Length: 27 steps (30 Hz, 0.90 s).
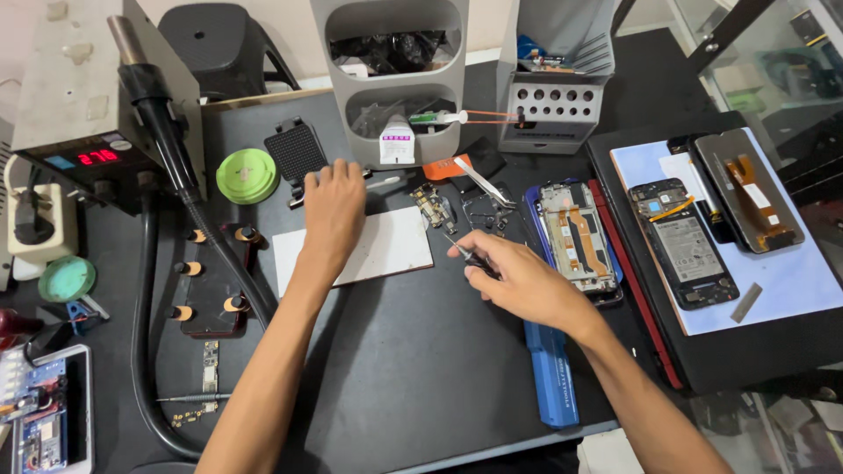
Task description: The person applies adhesive to the inner frame of a disassembled smartphone using a tube and a small spatula. The person spreads the adhesive along the edges of the frame and then sets the tube aside.
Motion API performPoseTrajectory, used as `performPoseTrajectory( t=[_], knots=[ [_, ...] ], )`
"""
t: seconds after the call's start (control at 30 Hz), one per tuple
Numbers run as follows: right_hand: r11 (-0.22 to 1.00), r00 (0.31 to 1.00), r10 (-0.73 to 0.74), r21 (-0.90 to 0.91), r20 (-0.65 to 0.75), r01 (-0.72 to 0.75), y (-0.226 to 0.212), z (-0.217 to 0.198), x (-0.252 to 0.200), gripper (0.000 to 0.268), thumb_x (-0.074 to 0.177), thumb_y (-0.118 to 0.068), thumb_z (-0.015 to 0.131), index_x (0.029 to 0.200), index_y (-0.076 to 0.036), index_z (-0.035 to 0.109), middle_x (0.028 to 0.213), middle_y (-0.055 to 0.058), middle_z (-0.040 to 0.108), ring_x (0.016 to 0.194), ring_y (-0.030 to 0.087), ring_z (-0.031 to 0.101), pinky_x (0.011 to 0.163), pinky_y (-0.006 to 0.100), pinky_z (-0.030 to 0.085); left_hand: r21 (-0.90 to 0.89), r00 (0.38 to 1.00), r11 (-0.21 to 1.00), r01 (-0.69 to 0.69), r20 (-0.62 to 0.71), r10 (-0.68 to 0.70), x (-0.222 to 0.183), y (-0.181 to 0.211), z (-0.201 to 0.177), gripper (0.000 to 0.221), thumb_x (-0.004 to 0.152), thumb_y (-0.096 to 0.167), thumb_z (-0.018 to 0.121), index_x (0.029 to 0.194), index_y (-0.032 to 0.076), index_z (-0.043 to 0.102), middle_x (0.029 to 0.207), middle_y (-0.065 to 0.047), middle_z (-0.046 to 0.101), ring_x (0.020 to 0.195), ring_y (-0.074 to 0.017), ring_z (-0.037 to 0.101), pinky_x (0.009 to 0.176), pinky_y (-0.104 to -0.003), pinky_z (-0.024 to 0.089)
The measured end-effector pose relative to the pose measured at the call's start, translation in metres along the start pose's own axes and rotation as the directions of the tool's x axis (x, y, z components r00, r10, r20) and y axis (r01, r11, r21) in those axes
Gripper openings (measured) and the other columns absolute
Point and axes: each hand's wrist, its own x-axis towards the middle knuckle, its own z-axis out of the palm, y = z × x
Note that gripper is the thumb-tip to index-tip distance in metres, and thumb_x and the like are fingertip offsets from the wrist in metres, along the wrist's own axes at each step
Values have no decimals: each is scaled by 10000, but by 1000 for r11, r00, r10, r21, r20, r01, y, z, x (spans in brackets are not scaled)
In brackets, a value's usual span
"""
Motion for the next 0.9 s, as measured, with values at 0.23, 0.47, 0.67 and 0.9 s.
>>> performPoseTrajectory(
  t=[0.23,0.47,0.67,0.9],
  knots=[
    [997,998,-57,-51,26,58,0,13,2,330,935,-195,634,1252,-100,650,913,57,587,691,117,698,662,301,561,-42,997,999,13,-81,-16,15,17,11,293,683,10,741,955,33,636,979,-137,626,963,-316,606,865,-450,455],
    [986,999,6,-167,-43,-13,-1,26,6,389,902,-214,698,1265,-100,620,824,95,665,705,190,661,680,332,555,-96,991,995,26,-128,-38,22,26,13,184,751,-26,652,928,20,660,966,-146,618,954,-320,578,856,-450,444],
    [972,981,-63,-234,-185,18,-1,36,6,394,890,-210,716,1208,-73,529,857,110,636,767,234,644,743,379,512,-142,991,990,23,-127,-41,21,27,14,197,721,-33,642,910,10,678,959,-152,616,952,-328,575,848,-458,439],
    [951,967,-144,-299,-209,77,8,46,12,240,926,-178,711,1111,-102,578,875,92,588,713,220,625,742,375,518,-160,990,987,-3,-142,-20,12,13,-1,203,713,-47,655,901,24,683,954,-146,620,942,-325,576,856,-452,432]
  ],
)
